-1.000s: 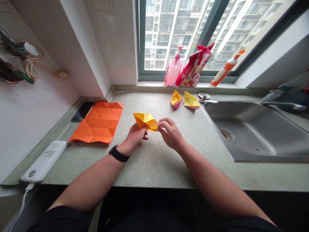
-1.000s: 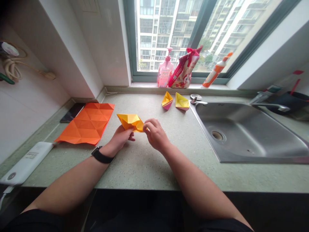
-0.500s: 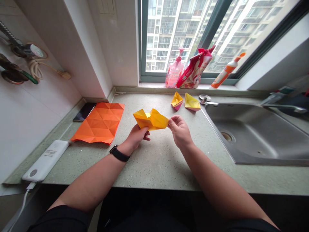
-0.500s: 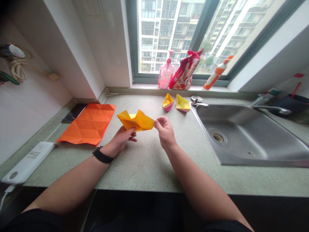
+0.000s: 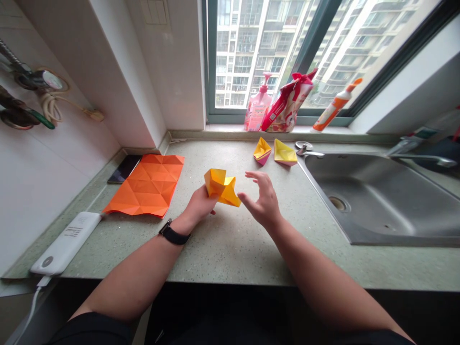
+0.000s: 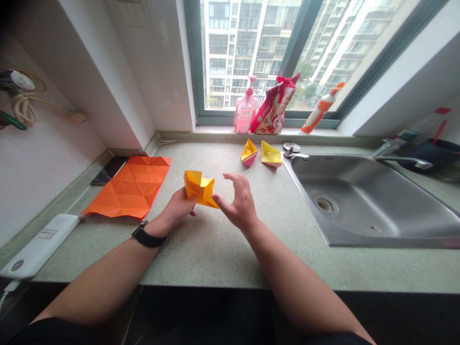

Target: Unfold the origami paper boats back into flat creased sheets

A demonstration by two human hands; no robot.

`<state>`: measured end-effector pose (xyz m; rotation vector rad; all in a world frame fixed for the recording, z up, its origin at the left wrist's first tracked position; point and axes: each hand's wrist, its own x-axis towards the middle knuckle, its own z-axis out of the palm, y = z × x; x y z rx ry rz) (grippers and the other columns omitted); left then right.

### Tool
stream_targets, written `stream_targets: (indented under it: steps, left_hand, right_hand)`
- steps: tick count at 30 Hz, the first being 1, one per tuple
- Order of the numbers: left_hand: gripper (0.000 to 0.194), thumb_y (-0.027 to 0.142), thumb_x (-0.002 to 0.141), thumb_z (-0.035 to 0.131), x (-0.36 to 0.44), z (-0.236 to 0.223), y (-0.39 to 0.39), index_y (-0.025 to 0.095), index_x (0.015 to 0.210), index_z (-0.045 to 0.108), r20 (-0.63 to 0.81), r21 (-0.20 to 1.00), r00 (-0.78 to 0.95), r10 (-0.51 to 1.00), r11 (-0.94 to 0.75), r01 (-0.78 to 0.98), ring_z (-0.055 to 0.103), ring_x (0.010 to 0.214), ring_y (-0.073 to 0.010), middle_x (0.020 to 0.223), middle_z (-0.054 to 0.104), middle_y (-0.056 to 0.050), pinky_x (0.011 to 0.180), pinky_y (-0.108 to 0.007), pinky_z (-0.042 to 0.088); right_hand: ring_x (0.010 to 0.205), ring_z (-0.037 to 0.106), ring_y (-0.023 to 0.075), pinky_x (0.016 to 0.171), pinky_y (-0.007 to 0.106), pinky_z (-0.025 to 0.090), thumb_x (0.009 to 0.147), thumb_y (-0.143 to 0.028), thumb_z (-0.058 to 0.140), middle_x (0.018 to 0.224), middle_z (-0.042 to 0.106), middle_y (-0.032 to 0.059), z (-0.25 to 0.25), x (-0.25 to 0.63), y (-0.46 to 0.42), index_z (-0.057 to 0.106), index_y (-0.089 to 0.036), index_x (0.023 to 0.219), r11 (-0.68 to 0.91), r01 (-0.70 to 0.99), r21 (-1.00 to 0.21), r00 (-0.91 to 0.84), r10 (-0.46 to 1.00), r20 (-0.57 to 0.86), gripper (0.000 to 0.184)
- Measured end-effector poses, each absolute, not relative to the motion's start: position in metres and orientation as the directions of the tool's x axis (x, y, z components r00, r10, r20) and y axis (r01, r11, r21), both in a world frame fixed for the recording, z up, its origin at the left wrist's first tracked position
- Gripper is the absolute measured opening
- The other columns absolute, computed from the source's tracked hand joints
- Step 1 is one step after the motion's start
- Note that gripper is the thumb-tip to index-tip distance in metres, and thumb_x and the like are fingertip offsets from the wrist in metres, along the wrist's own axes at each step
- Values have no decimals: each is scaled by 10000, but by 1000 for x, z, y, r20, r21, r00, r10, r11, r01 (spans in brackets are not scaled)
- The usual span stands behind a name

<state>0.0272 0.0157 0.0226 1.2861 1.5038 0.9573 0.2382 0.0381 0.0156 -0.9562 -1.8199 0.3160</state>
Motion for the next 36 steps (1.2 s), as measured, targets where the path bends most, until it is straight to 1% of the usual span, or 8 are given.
stream_targets:
  steps: [3,6,9,13,16,20,25,36]
  left_hand:
    - [300,295,935,663,29,27,10,181,1209,710,-116,910,23,993,97,403,695,673,-177,1066,782,-87,449,-222,511]
    - [243,290,962,629,31,26,5,180,1164,709,-82,868,70,994,36,495,697,660,-176,998,786,-78,488,-222,489]
    - [178,305,991,621,32,24,2,202,1100,717,8,838,153,988,-90,538,721,744,-193,955,783,-61,589,-234,505]
    - [307,429,1035,632,29,23,1,237,1268,689,165,762,193,967,-249,598,714,823,-220,927,749,-40,727,-294,535]
    - [430,367,1000,706,22,21,2,232,1395,602,461,617,113,880,-410,672,681,926,-238,1014,699,-56,867,-361,564]
    - [235,185,995,680,14,21,4,250,1219,651,721,370,191,667,-602,707,620,1104,-247,1209,641,-98,994,-414,566]
    - [120,132,998,658,12,21,6,238,1024,708,745,289,214,632,-595,750,605,1050,-228,1208,618,-89,935,-382,589]
    - [69,276,993,739,15,26,5,209,981,748,706,417,44,706,-465,780,664,970,-227,1041,682,-69,929,-381,563]
  right_hand:
    - [1237,637,368,1085,568,510,932,-664,719,1321,694,170,23,232,27,603,-233,1415,705,550,-447,-287,663,692,657]
    - [1203,653,364,1066,555,490,979,-632,668,1312,715,168,26,228,23,666,-223,1353,675,619,-401,-318,682,658,553]
    - [1014,695,301,943,459,516,1055,-591,542,1086,765,118,27,231,27,754,-241,1056,636,601,-485,-333,750,572,409]
    - [633,591,198,628,338,430,1071,-633,436,677,657,50,29,239,33,622,-237,665,475,567,-673,-254,878,405,597]
    - [516,515,164,535,317,338,1023,-661,479,551,583,19,30,243,36,539,-233,585,360,577,-733,-201,933,299,615]
    - [487,527,163,506,309,310,981,-637,505,507,570,13,29,240,35,533,-234,579,316,573,-756,-251,946,206,571]
    - [500,538,165,517,305,319,987,-610,479,529,581,8,28,236,30,551,-234,628,309,570,-761,-276,945,177,525]
    - [577,514,179,606,336,315,1087,-547,399,623,629,37,30,223,16,543,-237,656,499,609,-617,-343,867,362,550]
